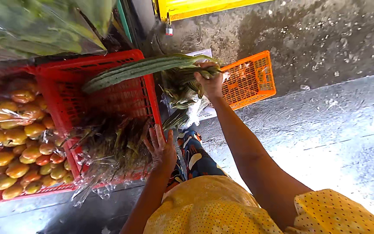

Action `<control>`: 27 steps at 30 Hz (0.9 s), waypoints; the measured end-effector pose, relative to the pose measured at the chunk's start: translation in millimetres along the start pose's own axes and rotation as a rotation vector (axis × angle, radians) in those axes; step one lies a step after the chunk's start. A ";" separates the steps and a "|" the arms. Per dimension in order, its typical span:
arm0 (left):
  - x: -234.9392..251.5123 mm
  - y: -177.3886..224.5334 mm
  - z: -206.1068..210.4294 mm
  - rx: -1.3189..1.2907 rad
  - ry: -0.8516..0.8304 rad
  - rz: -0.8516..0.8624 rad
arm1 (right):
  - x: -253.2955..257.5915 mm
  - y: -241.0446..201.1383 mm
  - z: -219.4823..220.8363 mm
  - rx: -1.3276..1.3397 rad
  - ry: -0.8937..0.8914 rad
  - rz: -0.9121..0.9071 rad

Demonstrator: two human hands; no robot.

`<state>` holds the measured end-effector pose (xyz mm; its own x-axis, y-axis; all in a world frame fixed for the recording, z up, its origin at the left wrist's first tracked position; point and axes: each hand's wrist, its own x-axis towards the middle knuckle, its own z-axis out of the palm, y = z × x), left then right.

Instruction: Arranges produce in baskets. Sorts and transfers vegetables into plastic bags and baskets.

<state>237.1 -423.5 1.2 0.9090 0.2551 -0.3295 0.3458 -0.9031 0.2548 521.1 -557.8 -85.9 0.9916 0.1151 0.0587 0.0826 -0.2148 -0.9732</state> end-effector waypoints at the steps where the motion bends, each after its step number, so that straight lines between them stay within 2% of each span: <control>1: 0.1 0.7 -1.9 0.001 -0.016 -0.008 | -5.3 -14.2 -10.2 0.093 0.030 -0.025; 6: 3.5 12.9 -34.1 -0.074 -0.127 -0.079 | -36.7 -102.7 -75.2 0.385 0.071 -0.051; 8: 3.7 23.9 -43.3 -0.262 0.041 -0.020 | -55.0 -142.1 -105.7 0.458 0.065 -0.002; 9: 5.0 33.9 -46.6 -0.435 0.101 0.002 | -66.2 -163.6 -121.7 0.463 0.051 0.028; 10: 7.7 46.8 -51.5 -0.688 0.077 -0.017 | -76.8 -184.3 -136.9 0.459 0.052 0.043; 13: 26.6 85.3 -65.2 -1.712 -0.305 -0.321 | -109.1 -233.2 -178.6 0.444 0.127 0.060; 15: 39.1 101.3 -69.6 -2.129 -0.539 -0.541 | -132.7 -259.5 -205.4 0.423 0.173 0.106; 16: 40.8 104.9 -71.4 -2.232 -0.599 -0.572 | -142.6 -269.6 -217.6 0.427 0.179 0.125; 19: 28.9 105.9 -84.8 -2.405 -0.672 -0.525 | -161.7 -287.4 -246.0 0.503 0.120 0.136; 21: 14.4 99.8 -97.9 -2.476 -0.647 -0.487 | -165.4 -285.9 -253.5 0.556 0.068 0.113; 24: 1.1 75.9 -119.0 -2.553 -0.472 -0.451 | -159.5 -269.2 -242.0 0.671 -0.047 0.109; 27: 3.8 35.6 -135.0 -2.473 -0.248 -0.326 | -143.8 -237.5 -195.2 0.832 -0.161 0.145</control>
<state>284.3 -408.0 131.7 0.8320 0.0534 -0.5522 0.0882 0.9700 0.2267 378.2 -712.7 180.2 0.9552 0.2917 -0.0499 -0.2062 0.5354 -0.8191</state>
